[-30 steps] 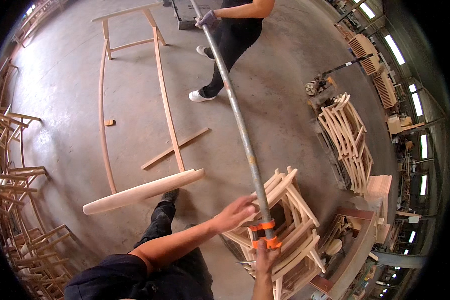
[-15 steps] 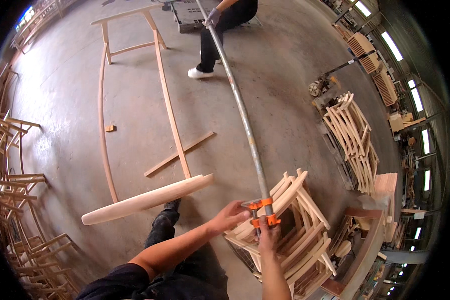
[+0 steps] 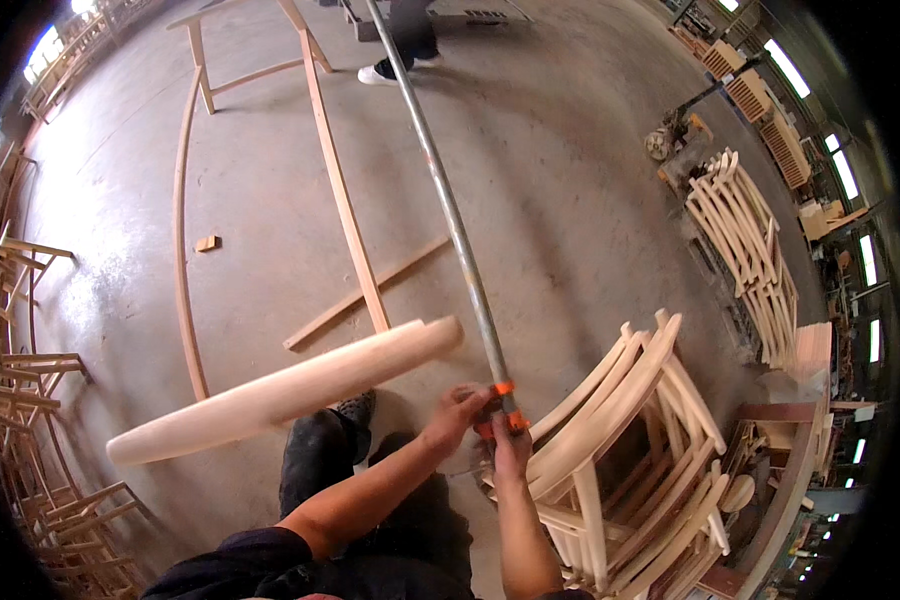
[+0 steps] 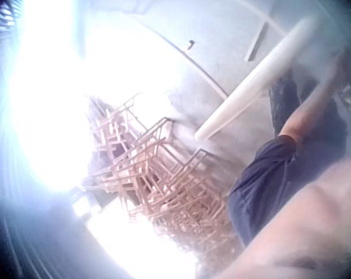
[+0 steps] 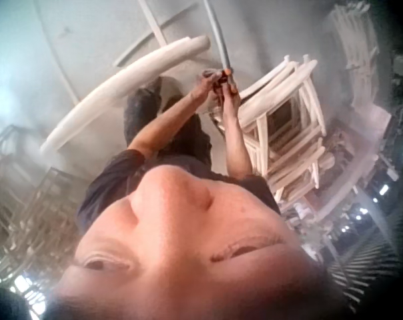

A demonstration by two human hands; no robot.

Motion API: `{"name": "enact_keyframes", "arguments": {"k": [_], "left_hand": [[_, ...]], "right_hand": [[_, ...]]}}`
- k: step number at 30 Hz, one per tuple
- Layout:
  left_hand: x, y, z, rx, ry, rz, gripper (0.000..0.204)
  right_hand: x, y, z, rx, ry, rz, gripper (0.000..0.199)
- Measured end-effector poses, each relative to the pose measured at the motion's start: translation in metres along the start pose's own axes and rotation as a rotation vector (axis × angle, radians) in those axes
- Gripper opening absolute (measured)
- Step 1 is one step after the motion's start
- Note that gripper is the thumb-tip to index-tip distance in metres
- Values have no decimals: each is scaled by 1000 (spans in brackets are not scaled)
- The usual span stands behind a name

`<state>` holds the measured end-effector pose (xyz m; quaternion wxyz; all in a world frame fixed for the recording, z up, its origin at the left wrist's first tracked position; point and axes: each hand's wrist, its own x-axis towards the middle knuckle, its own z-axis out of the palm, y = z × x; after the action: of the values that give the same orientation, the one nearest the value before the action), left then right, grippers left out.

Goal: The person assembles a wooden chair frame by inserting a curved wooden piece into the frame and securing it with a hammer. They then use a clamp to hold the piece in place while tightening it with a screwdriver.

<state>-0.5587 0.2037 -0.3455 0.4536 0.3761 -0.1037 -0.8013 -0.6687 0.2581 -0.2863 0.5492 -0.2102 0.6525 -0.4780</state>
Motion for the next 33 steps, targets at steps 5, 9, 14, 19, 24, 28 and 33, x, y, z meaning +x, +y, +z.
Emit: {"name": "enact_keyframes", "arguments": {"k": [5, 9, 14, 19, 24, 28, 33], "left_hand": [[29, -20, -44, 2, 73, 132, 16], [51, -22, -81, 11, 218, 213, 14], [62, -33, -123, -125, 251, 344, 17], [44, -8, -119, -60, 376, 228, 32], [57, 0, -175, 283, 368, 220, 35], [72, -6, -166, 249, 175, 286, 31], [97, -12, -184, 248, 27, 10, 23]], "right_hand": [[44, 71, 15, -37, 8, 26, 37], [84, 132, 31, -68, -14, -100, 35], [100, 176, 50, 33, -204, -141, 35], [105, 183, 72, 122, -301, -182, 22], [88, 173, 95, 118, -323, -31, 21], [108, 190, 92, 83, -339, 43, 24], [139, 231, 88, 2, -296, -90, 22]]}}
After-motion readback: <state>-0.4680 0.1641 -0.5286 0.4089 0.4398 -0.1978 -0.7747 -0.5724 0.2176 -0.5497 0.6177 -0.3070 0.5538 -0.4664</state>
